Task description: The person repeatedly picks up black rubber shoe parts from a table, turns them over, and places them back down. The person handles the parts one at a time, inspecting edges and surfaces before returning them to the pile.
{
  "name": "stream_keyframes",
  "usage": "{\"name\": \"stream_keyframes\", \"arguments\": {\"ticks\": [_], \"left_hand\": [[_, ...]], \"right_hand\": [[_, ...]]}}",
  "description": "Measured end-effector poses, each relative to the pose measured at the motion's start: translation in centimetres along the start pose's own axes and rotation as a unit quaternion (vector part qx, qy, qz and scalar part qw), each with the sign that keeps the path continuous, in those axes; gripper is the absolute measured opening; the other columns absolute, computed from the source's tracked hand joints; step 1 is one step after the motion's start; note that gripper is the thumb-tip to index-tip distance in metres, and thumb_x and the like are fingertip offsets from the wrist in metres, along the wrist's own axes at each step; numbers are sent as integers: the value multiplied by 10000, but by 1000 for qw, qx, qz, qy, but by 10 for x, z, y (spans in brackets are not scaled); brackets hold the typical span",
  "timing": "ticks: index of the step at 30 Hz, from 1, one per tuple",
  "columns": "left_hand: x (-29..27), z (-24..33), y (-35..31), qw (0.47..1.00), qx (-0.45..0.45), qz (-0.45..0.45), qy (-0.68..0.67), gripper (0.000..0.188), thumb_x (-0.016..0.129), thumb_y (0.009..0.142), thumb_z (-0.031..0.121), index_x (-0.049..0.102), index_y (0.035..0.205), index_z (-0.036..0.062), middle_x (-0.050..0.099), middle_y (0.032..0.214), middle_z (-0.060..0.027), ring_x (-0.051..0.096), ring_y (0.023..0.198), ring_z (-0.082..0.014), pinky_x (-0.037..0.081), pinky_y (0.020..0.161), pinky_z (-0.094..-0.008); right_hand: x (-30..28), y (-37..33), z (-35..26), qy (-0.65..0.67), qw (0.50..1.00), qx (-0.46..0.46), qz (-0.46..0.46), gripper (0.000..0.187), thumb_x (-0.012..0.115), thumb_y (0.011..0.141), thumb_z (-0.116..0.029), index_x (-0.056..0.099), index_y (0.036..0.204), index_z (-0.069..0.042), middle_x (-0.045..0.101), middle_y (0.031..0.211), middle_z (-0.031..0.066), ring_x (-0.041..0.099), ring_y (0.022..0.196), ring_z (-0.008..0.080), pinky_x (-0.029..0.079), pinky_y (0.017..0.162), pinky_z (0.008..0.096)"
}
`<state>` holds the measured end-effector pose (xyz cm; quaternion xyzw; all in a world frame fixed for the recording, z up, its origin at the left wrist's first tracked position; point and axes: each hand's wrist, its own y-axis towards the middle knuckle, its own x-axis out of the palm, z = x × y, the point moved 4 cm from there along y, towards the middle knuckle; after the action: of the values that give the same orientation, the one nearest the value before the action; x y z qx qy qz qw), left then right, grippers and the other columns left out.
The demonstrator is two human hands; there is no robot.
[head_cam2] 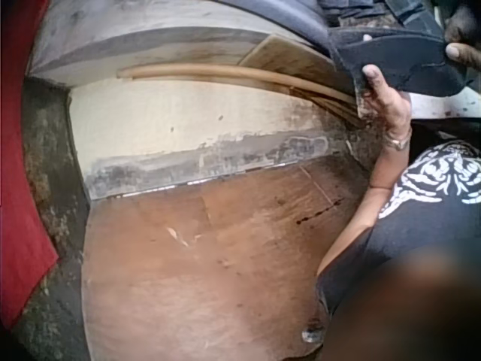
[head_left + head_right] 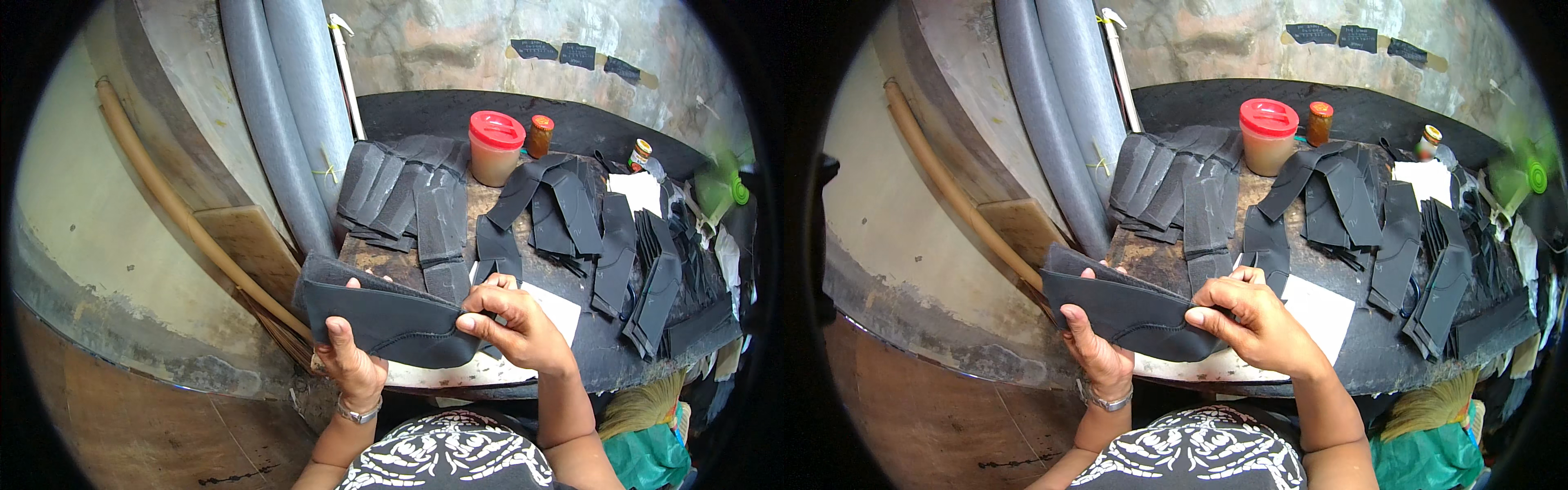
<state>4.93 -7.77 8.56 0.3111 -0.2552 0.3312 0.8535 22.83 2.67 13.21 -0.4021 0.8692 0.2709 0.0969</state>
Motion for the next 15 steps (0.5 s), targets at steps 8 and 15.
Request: {"name": "stream_keyframes", "arguments": {"ticks": [8,15], "left_hand": [[0,0,-5,996,33,6,79,586,682,919,442,569,1290,2,628,1250,-173,654,1058,-304,556,934,-451],[-1,0,-10,995,48,41,80,569,717,902,411,579,1277,6,637,1236,-154,655,1053,-285,558,921,-439]], "right_hand": [[-5,0,-9,-27,999,-22,-6,167,674,933,-220,670,918,-53,603,759,35,529,732,178,311,946,351],[4,10,-18,-38,999,1,12,211,671,930,-223,635,883,-20,561,683,120,562,672,268,391,745,356]]}}
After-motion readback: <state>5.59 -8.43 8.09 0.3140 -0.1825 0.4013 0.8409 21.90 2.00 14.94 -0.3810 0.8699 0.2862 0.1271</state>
